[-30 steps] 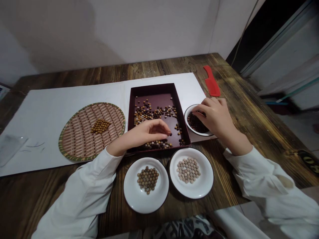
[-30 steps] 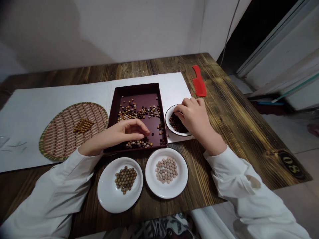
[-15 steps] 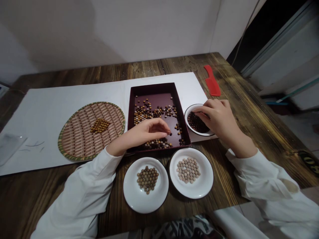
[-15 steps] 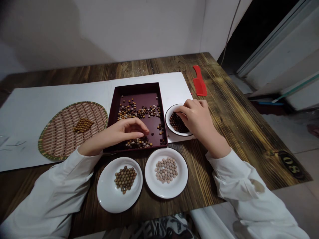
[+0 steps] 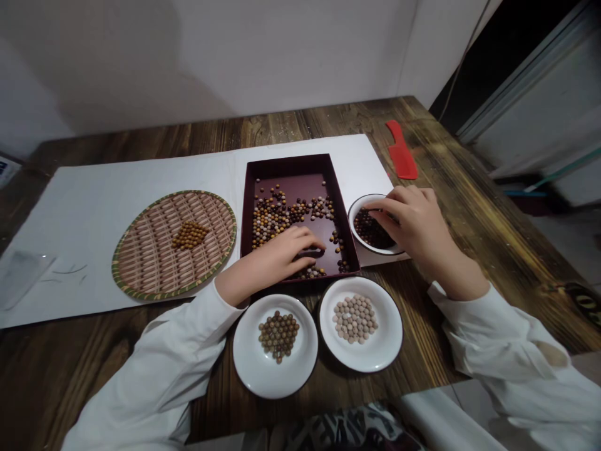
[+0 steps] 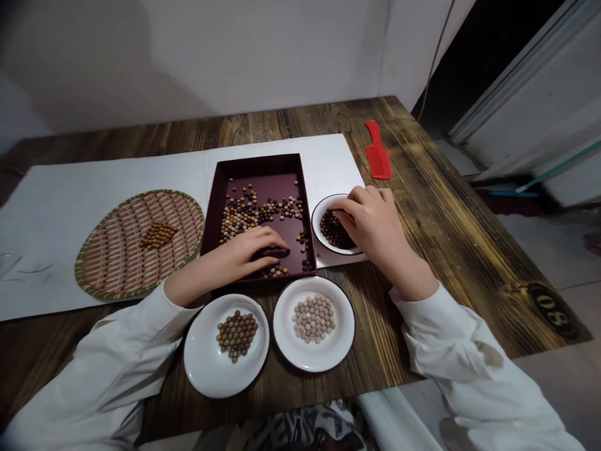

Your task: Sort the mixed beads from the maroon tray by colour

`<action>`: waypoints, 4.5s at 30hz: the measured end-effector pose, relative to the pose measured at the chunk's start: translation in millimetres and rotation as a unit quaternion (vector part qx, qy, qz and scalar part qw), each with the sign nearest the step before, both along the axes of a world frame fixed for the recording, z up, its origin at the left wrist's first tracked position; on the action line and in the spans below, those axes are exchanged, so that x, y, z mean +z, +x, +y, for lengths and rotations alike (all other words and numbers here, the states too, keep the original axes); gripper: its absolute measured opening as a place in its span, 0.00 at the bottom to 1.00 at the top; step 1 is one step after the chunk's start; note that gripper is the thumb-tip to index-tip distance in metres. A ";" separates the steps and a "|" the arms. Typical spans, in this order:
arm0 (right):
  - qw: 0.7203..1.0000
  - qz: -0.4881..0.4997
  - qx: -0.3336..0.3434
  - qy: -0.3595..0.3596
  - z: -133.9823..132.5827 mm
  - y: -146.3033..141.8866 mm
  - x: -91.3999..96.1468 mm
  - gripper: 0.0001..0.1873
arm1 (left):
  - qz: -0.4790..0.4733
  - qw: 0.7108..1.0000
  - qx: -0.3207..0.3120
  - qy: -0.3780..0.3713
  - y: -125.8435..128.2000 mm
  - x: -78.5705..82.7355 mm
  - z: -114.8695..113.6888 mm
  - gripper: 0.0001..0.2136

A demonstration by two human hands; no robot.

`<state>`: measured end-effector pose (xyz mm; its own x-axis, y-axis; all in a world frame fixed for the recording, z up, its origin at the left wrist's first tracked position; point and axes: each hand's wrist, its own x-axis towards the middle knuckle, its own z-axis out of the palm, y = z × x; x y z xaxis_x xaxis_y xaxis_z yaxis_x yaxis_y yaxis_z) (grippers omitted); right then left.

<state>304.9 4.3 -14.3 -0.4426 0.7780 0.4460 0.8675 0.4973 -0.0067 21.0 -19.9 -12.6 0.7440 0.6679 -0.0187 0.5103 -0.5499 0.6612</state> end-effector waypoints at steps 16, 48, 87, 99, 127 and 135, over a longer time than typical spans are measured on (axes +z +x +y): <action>0.996 0.040 0.068 0.034 -15.6 -16.8 3.6 0.11 | 0.030 0.999 -0.029 -0.024 -0.6 -2.2 2.7 0.10; 0.992 0.052 0.115 0.025 -21.7 -25.7 4.2 0.09 | 0.027 0.999 -0.016 -0.011 1.0 -3.2 4.5 0.04; 0.961 0.161 0.219 -0.051 -64.5 -68.4 9.0 0.01 | -0.234 0.923 0.001 -0.305 -1.3 18.6 1.4 0.10; 0.877 0.174 0.390 -0.220 -95.4 -82.0 11.7 0.03 | -0.292 0.911 0.051 -0.287 0.5 16.9 5.5 0.10; 0.878 0.111 0.420 -0.204 -99.0 -84.3 3.8 0.09 | -0.279 0.918 0.045 -0.279 0.8 16.9 7.0 0.10; 0.877 0.131 0.416 -0.202 -98.5 -83.1 4.0 0.08 | -0.281 0.909 0.033 -0.307 -0.4 13.8 7.1 0.10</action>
